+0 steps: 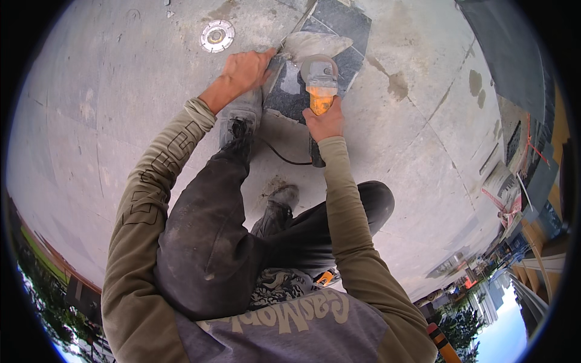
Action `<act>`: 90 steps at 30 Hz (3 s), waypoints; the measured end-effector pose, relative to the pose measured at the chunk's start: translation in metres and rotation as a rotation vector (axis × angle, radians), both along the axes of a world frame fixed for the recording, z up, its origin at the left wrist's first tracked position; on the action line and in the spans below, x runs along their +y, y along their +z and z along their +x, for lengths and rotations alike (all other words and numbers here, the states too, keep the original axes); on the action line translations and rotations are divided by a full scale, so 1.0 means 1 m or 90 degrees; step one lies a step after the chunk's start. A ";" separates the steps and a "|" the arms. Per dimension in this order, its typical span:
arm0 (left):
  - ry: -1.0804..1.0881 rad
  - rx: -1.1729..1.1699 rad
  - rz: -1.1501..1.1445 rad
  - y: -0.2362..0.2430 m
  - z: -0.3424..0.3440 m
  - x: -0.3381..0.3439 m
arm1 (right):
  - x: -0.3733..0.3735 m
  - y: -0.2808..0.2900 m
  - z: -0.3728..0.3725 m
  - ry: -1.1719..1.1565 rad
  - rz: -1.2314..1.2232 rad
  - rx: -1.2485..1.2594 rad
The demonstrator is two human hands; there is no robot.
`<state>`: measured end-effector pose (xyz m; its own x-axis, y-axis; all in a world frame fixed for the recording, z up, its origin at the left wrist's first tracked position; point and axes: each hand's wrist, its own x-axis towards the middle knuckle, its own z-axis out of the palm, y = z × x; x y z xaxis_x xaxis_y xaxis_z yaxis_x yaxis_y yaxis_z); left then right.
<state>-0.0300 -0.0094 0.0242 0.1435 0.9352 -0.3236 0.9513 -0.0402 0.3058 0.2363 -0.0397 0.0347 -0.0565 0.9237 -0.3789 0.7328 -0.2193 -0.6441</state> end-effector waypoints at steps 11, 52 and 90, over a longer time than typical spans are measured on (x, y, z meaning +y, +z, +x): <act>-0.018 0.023 -0.009 -0.001 -0.003 0.007 | 0.003 0.003 -0.006 0.001 -0.026 -0.028; -0.017 0.014 -0.018 0.008 -0.004 0.022 | 0.072 -0.011 0.015 -0.056 -0.001 -0.055; -0.056 0.058 -0.042 0.005 -0.010 0.037 | 0.036 0.009 0.033 0.027 -0.082 -0.109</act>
<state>-0.0397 0.0278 0.0287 0.1905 0.8965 -0.4000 0.9690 -0.1064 0.2229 0.2691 -0.0039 0.0439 -0.0199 0.8649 -0.5016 0.8393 -0.2583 -0.4785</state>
